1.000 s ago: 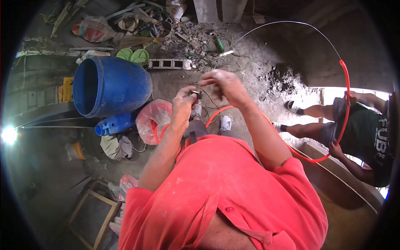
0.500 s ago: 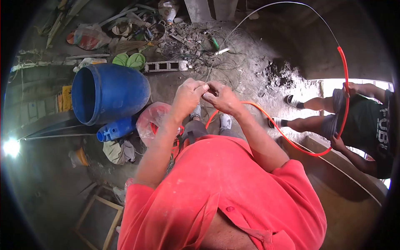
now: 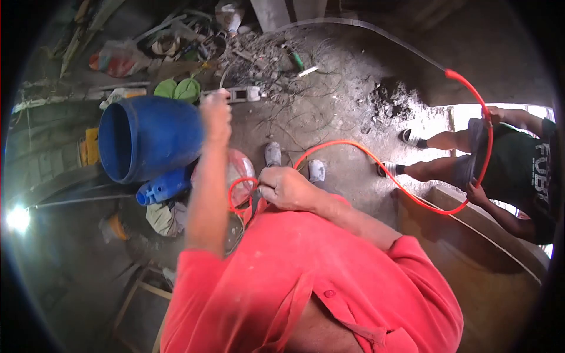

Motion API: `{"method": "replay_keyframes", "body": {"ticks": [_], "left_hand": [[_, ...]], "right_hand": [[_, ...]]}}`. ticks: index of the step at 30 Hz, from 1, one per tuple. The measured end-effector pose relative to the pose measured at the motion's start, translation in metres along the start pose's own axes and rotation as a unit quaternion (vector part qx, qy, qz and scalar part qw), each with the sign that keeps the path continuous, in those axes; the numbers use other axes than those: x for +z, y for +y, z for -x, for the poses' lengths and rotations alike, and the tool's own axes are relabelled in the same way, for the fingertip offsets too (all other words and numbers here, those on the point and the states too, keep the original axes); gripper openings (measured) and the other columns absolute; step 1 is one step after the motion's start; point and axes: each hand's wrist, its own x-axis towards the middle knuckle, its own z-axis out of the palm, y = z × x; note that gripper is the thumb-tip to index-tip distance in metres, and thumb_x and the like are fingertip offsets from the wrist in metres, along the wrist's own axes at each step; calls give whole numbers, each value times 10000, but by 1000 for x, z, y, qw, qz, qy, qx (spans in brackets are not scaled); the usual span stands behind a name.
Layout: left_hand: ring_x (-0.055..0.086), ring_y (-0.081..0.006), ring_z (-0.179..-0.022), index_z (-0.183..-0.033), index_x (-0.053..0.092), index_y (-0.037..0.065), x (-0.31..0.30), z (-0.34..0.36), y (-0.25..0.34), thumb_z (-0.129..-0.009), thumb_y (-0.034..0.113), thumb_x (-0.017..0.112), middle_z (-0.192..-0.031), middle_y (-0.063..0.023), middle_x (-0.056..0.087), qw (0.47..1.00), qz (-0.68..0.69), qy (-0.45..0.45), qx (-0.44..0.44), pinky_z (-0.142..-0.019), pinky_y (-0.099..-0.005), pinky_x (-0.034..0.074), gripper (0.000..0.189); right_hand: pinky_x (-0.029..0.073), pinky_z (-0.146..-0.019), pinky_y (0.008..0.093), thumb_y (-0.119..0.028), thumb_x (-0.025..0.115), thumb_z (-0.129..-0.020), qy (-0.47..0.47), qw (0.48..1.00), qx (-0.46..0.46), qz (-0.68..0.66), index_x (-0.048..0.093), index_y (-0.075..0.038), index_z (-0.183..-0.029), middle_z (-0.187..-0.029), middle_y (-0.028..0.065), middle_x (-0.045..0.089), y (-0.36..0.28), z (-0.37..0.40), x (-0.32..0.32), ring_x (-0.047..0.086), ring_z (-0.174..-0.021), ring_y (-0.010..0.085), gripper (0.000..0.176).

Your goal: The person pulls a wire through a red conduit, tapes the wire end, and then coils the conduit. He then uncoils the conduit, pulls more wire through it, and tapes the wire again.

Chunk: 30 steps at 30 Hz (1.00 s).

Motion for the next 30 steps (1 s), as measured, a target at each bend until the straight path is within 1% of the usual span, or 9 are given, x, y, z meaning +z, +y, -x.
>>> {"method": "replay_keyframes", "body": {"ticks": [2,5,7,9,14,18,22,27,30], "left_hand": [[480,-69,-526,-899,652,35,28,22,56,-934,240,602,-690,7,541,998,-20,-57,-5,-415,-235,358,213],[493,-66,-583,-984,636,26,38,36,75,-956,281,608,-742,19,536,987,3,-159,-34,-448,-204,364,258],[510,-82,-604,-1017,632,17,39,38,77,-957,301,613,-757,10,543,971,43,-224,-74,-467,-209,381,291],[560,-110,-687,-1076,618,1,40,40,80,-969,317,595,-790,-10,578,921,171,-290,-195,-537,-232,436,335],[580,-128,-752,-1158,594,-22,33,57,86,-989,276,561,-875,-45,625,896,213,-353,-164,-605,-245,470,344],[578,-131,-711,-1095,606,21,35,83,85,-966,185,595,-822,-38,609,913,222,-325,-105,-611,-271,486,209],[554,-111,-663,-992,590,53,37,109,78,-959,206,617,-772,-14,583,938,146,-296,-104,-572,-274,500,159],[491,-71,-620,-985,580,46,35,127,70,-973,213,600,-738,8,528,927,175,-330,-41,-594,-280,540,168],[501,-77,-635,-1021,588,25,32,132,63,-982,253,591,-756,0,543,921,181,-344,-16,-625,-297,544,232]], "right_hand": [[501,-736,435,-193,593,-863,176,981,80,10,651,-9,-852,-819,201,637,47,-5,-5,626,-783,385,193],[469,-570,296,-247,591,-936,152,953,184,-187,652,-8,-893,-754,95,666,37,-5,-61,602,-623,142,250],[427,-523,233,-306,580,-971,184,919,191,-291,646,-14,-892,-772,62,670,45,-2,-85,562,-593,69,309],[427,-520,231,-326,581,-975,226,911,189,-287,641,-15,-892,-774,68,673,49,-11,-95,561,-584,72,328],[429,-534,222,-376,603,-964,261,915,151,-267,628,-16,-934,-797,33,667,26,-39,-115,592,-646,76,363],[436,-572,234,-347,570,-984,214,944,105,-226,632,-9,-1035,-840,41,655,-6,-62,-122,596,-708,92,348],[424,-593,242,-340,555,-990,171,960,37,-220,634,-11,-1000,-815,39,647,-28,-77,-125,573,-698,90,339],[402,-478,278,-326,494,-1002,152,892,111,-411,611,-24,-868,-663,39,577,-30,-79,-114,516,-520,120,351],[388,-486,264,-327,490,-1004,172,884,125,-417,610,-34,-863,-646,18,549,-21,-78,-107,483,-517,105,346]]}}
